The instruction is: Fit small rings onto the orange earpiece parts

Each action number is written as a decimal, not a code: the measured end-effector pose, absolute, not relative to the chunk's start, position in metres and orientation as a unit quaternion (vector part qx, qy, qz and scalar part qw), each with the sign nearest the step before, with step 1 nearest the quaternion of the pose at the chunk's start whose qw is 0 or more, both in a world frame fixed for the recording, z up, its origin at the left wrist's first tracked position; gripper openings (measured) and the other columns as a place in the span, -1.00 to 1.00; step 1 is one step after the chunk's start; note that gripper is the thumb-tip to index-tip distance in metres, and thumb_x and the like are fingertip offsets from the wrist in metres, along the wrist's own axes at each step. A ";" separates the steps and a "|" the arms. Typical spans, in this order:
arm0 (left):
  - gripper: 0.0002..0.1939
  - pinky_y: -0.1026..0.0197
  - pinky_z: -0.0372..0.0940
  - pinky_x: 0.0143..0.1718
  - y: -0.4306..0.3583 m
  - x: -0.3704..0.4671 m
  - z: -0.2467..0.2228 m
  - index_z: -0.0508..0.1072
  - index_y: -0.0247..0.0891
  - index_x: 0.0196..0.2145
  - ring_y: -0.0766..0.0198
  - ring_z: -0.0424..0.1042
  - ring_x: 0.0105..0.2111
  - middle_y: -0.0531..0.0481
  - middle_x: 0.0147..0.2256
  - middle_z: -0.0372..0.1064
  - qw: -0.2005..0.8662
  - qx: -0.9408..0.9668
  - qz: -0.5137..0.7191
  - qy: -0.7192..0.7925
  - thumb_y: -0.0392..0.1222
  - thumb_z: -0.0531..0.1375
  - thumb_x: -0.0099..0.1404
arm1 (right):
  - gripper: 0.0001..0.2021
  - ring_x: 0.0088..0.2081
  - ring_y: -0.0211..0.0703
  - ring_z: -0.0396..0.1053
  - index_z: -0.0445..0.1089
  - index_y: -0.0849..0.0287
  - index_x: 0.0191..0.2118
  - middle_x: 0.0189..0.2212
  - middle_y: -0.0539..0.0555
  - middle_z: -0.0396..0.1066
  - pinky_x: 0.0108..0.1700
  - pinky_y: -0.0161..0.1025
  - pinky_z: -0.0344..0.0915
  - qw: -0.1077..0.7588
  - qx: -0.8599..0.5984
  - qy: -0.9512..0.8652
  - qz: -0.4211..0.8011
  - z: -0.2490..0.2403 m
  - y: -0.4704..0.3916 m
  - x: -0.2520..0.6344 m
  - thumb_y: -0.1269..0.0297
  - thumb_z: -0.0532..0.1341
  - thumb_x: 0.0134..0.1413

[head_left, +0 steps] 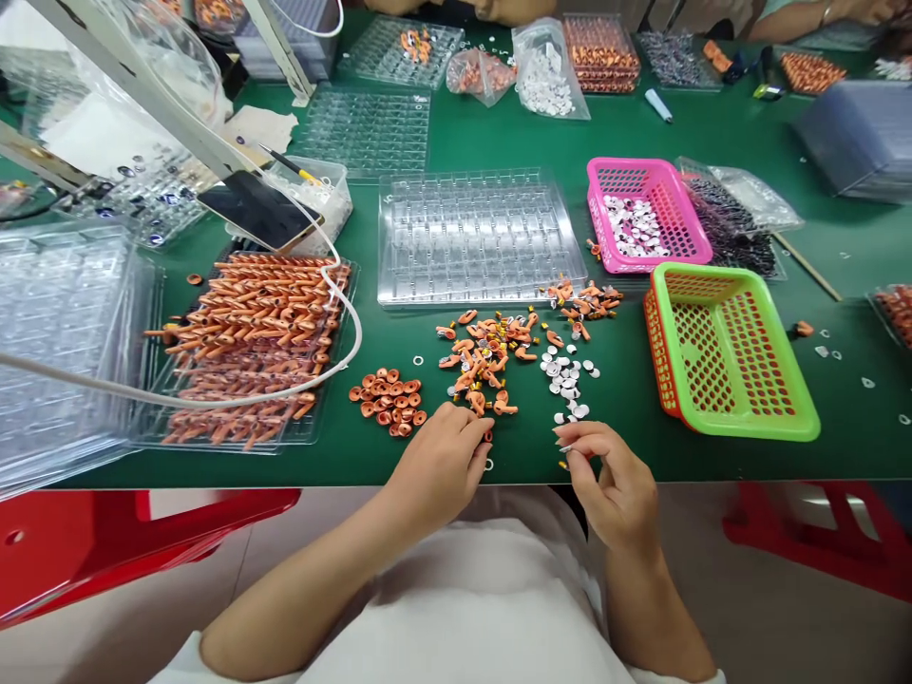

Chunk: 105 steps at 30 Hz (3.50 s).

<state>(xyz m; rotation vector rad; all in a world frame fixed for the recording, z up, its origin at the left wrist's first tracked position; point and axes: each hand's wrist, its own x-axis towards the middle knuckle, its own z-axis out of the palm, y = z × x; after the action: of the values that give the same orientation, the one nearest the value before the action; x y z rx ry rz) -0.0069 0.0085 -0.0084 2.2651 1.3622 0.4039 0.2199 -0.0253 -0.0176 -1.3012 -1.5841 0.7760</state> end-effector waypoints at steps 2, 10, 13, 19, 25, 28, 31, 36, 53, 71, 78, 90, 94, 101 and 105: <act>-0.72 -0.03 0.36 -0.18 0.007 -0.007 -0.003 0.44 -0.43 -0.02 0.05 0.32 -0.22 -0.21 -0.23 0.42 0.211 0.833 0.139 0.492 -0.35 0.09 0.35 | -0.86 -0.19 -0.12 0.43 0.35 0.11 -0.30 -0.20 0.09 0.47 -0.18 -0.16 0.37 0.474 -0.540 -0.618 0.319 -0.020 -0.028 0.227 0.51 0.15 0.18; -0.77 -0.03 0.32 -0.10 0.027 0.023 0.015 0.48 -0.39 -0.09 0.08 0.30 -0.22 -0.18 -0.25 0.39 0.151 0.865 0.178 0.444 -0.31 0.10 0.36 | -0.90 -0.20 -0.09 0.44 0.35 0.12 -0.32 -0.23 0.10 0.46 -0.21 -0.15 0.37 0.525 -0.565 -0.557 0.307 -0.026 -0.032 0.239 0.46 0.17 0.19; -0.82 0.03 0.31 -0.18 0.049 0.050 0.011 0.51 -0.34 -0.23 0.06 0.29 -0.23 -0.17 -0.27 0.38 0.126 0.878 0.164 0.432 -0.29 0.10 0.36 | -0.90 -0.19 -0.10 0.43 0.35 0.12 -0.31 -0.22 0.10 0.46 -0.21 -0.15 0.38 0.514 -0.556 -0.570 0.319 -0.025 -0.032 0.237 0.46 0.17 0.19; -0.85 0.05 0.27 -0.23 0.077 0.079 -0.006 0.51 -0.35 -0.32 0.04 0.28 -0.23 -0.19 -0.30 0.39 0.088 0.890 0.112 0.432 -0.23 0.17 0.33 | -0.88 -0.19 -0.12 0.43 0.34 0.12 -0.31 -0.22 0.09 0.46 -0.20 -0.17 0.37 0.517 -0.550 -0.575 0.316 -0.026 -0.034 0.239 0.48 0.16 0.19; -0.73 0.10 0.21 -0.30 0.078 0.077 -0.012 0.51 -0.31 -0.42 0.10 0.26 -0.30 -0.15 -0.39 0.37 0.058 0.900 0.111 0.417 -0.27 0.08 0.38 | -0.88 -0.19 -0.12 0.43 0.35 0.10 -0.31 -0.22 0.08 0.45 -0.21 -0.17 0.38 0.520 -0.547 -0.567 0.330 -0.032 -0.033 0.242 0.47 0.16 0.20; -0.73 0.10 0.19 -0.32 0.078 0.077 -0.012 0.49 -0.31 -0.44 0.10 0.26 -0.32 -0.14 -0.41 0.36 0.038 0.908 0.108 0.404 -0.28 0.07 0.38 | -0.88 -0.19 -0.13 0.43 0.35 0.10 -0.30 -0.23 0.08 0.46 -0.19 -0.17 0.38 0.520 -0.534 -0.572 0.341 -0.033 -0.030 0.240 0.47 0.16 0.20; -0.75 0.08 0.19 -0.30 0.079 0.079 -0.013 0.47 -0.32 -0.43 0.08 0.27 -0.31 -0.15 -0.41 0.36 0.008 0.919 0.099 0.383 -0.32 0.07 0.36 | -0.89 -0.18 -0.13 0.43 0.36 0.11 -0.31 -0.23 0.08 0.46 -0.17 -0.17 0.38 0.518 -0.529 -0.575 0.349 -0.032 -0.028 0.237 0.46 0.16 0.20; -0.80 0.04 0.22 -0.26 0.084 0.083 -0.012 0.47 -0.35 -0.39 0.05 0.32 -0.29 -0.21 -0.38 0.40 -0.006 0.930 0.087 0.356 -0.39 0.06 0.32 | -0.90 -0.19 -0.12 0.43 0.36 0.11 -0.31 -0.23 0.09 0.46 -0.16 -0.16 0.39 0.521 -0.523 -0.577 0.349 -0.029 -0.026 0.234 0.44 0.16 0.19; -0.82 0.30 0.33 -0.34 0.035 0.039 0.020 0.52 -0.32 -0.37 0.33 0.41 -0.41 0.00 -0.42 0.48 0.672 0.469 0.337 0.463 -0.12 0.29 0.22 | -0.87 -0.07 -0.06 0.45 0.31 0.08 -0.30 -0.04 0.12 0.46 -0.05 -0.04 0.42 0.531 -0.480 -0.605 0.349 -0.016 -0.017 0.198 0.48 0.14 0.17; -0.76 0.18 0.46 -0.19 0.020 0.011 0.006 0.57 -0.31 -0.26 0.17 0.54 -0.26 -0.08 -0.29 0.58 0.669 0.379 0.404 0.496 -0.17 0.38 0.11 | -0.75 0.16 0.09 0.34 0.33 0.08 -0.18 0.17 0.21 0.36 0.02 0.10 0.44 0.385 -0.410 -0.814 0.142 -0.020 -0.013 0.179 0.55 0.19 0.07; -0.76 0.23 0.46 -0.20 0.018 0.007 0.003 0.53 -0.29 -0.23 0.24 0.54 -0.28 -0.04 -0.30 0.57 0.670 0.374 0.420 0.485 -0.22 0.39 0.12 | -0.75 0.17 0.10 0.33 0.33 0.08 -0.20 0.18 0.19 0.35 0.03 0.11 0.43 0.384 -0.389 -0.820 0.171 -0.016 -0.013 0.180 0.57 0.20 0.04; -0.78 0.22 0.46 -0.26 0.012 0.001 -0.003 0.53 -0.31 -0.29 0.25 0.54 -0.36 -0.06 -0.35 0.55 0.670 0.408 0.387 0.485 -0.15 0.38 0.14 | -0.89 -0.02 -0.04 0.42 0.30 0.09 -0.33 -0.08 0.12 0.47 -0.03 -0.09 0.37 0.424 -0.505 -0.624 0.420 0.000 -0.008 0.186 0.41 0.12 0.23; -0.81 0.24 0.45 -0.23 0.009 -0.001 -0.007 0.56 -0.28 -0.25 0.24 0.54 -0.32 -0.07 -0.31 0.55 0.642 0.470 0.384 0.469 -0.17 0.35 0.18 | -0.86 -0.07 -0.08 0.38 0.31 0.11 -0.37 -0.20 0.10 0.41 -0.06 -0.14 0.33 0.395 -0.494 -0.638 0.438 0.003 0.000 0.183 0.36 0.12 0.25; -0.86 0.27 0.41 -0.24 0.011 -0.004 -0.007 0.56 -0.27 -0.21 0.26 0.53 -0.32 -0.07 -0.30 0.56 0.566 0.594 0.374 0.432 -0.21 0.27 0.27 | -0.83 -0.24 -0.16 0.34 0.28 0.11 -0.40 -0.37 0.02 0.31 -0.16 -0.22 0.30 0.366 -0.477 -0.642 0.476 0.008 0.005 0.184 0.36 0.11 0.25; -0.87 0.30 0.40 -0.24 0.012 -0.005 -0.008 0.55 -0.26 -0.19 0.29 0.52 -0.33 -0.05 -0.30 0.56 0.537 0.628 0.373 0.422 -0.25 0.25 0.30 | -0.82 -0.35 -0.21 0.28 0.25 0.11 -0.41 -0.42 -0.01 0.28 -0.27 -0.25 0.26 0.349 -0.470 -0.646 0.489 0.009 0.006 0.185 0.36 0.09 0.26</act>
<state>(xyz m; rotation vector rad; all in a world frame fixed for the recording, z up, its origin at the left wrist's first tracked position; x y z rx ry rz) -0.0049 0.0123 -0.0080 1.4951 1.0049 0.8882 0.1848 0.0060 0.0087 -1.2175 -1.6746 1.2674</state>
